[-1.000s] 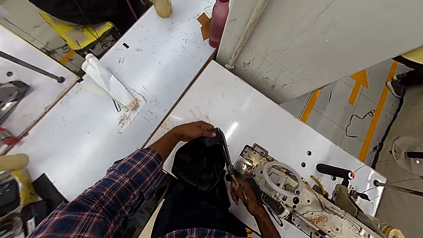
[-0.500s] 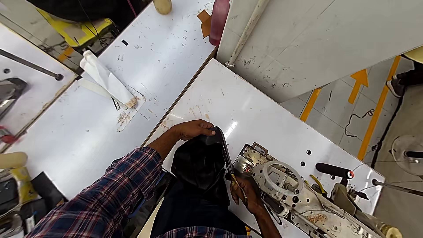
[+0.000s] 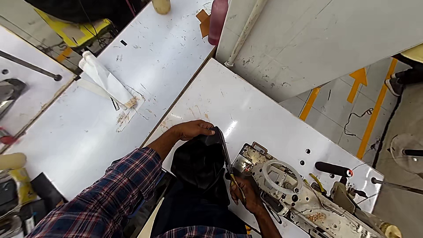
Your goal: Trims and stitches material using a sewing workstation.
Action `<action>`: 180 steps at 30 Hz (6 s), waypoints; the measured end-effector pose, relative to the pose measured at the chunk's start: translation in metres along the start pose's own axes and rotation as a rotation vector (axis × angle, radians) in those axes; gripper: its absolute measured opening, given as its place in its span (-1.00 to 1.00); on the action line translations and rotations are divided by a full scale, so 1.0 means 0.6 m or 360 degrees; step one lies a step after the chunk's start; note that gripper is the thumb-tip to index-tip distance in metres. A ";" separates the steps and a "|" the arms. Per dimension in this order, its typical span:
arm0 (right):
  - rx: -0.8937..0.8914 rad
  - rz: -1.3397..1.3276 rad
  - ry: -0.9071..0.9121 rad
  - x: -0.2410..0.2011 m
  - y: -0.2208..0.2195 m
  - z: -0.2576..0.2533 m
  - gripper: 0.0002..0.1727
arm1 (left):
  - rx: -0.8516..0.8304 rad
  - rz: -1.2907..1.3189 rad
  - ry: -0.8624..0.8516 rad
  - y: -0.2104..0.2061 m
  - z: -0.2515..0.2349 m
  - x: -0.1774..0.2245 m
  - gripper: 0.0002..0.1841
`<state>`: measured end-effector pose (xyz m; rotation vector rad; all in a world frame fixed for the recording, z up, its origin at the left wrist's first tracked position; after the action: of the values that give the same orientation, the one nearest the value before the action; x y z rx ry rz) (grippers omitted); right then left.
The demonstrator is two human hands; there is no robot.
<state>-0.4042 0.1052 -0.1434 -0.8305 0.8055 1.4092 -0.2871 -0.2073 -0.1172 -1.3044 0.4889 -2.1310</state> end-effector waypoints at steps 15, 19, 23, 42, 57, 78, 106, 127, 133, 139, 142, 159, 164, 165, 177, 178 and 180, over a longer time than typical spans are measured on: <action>0.0000 -0.0059 0.0058 -0.004 0.006 0.007 -0.33 | 0.0035 0.0050 -0.0005 0.001 0.004 0.000 -0.74; -0.0002 -0.0072 0.0065 -0.005 0.006 0.002 -0.35 | 0.0014 0.0052 0.0007 -0.002 0.005 -0.002 -0.73; 0.0007 -0.0062 0.0060 -0.009 0.005 -0.002 -0.39 | -0.0025 0.0027 0.0019 -0.006 0.005 -0.003 -0.72; 0.0023 -0.0004 0.0026 -0.007 0.006 0.000 -0.39 | -0.0032 -0.0013 0.0030 -0.009 0.005 -0.003 -0.72; 0.0025 -0.0001 -0.0024 -0.006 0.006 0.001 -0.41 | -0.0005 -0.0141 0.0035 -0.010 0.008 0.000 -0.71; 0.0298 -0.0038 -0.0136 0.001 -0.022 -0.004 -0.48 | 0.0025 -0.0131 0.0010 -0.009 0.006 0.000 -0.72; 0.1153 0.1676 -0.0680 0.142 -0.035 0.227 -0.52 | -0.0007 -0.1763 0.0100 -0.124 -0.069 -0.153 -0.65; 0.0519 0.0731 -0.0324 -0.057 -0.064 -0.024 -0.50 | 0.0000 -0.0381 0.0418 -0.099 0.028 -0.156 -0.84; 0.0626 0.0660 -0.0175 -0.054 -0.061 -0.012 -0.40 | 0.0038 -0.0161 0.0386 -0.104 0.030 -0.169 -0.84; 0.1181 0.1139 -0.0379 0.033 -0.016 0.108 -0.53 | 0.0196 -0.0065 0.0361 -0.116 0.029 -0.176 -0.86; 0.1598 0.1397 -0.0653 0.107 0.031 0.203 -0.57 | 0.0270 -0.0038 0.0315 -0.122 0.028 -0.178 -0.86; 0.1819 0.1573 -0.0623 0.246 0.056 0.322 -0.67 | 0.0529 -0.0303 0.0120 -0.137 0.020 -0.183 -0.82; 0.1839 0.1465 -0.0676 0.246 0.061 0.324 -0.59 | 0.0432 -0.0307 0.0148 -0.145 0.022 -0.179 -0.79; 0.1842 0.1430 -0.0653 0.233 0.054 0.323 -0.59 | 0.0373 -0.0270 0.0157 -0.148 0.024 -0.176 -0.78; 0.0801 0.0870 0.0073 -0.084 -0.029 0.116 -0.52 | -0.0047 -0.0478 0.0064 -0.190 0.032 -0.157 -0.79; 0.0749 0.0877 0.0028 -0.088 -0.026 0.105 -0.51 | -0.0055 -0.0512 0.0054 -0.191 0.032 -0.156 -0.79; 0.0643 0.0924 -0.0038 -0.090 -0.023 0.091 -0.50 | -0.0054 -0.0535 0.0040 -0.191 0.035 -0.155 -0.79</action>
<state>-0.3917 0.1261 -0.0694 -0.2695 1.3289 1.6673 -0.2695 -0.0599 -0.1038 -1.4650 0.3349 -2.4228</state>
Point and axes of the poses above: each hand's wrist, its own z-axis away from the middle knuckle, its own y-axis out of the back of the hand, x = y × z, the point moved 4 cm from there along -z, towards the middle knuckle, and after that the axes turned 15 degrees about z, right-handed, at the moved point
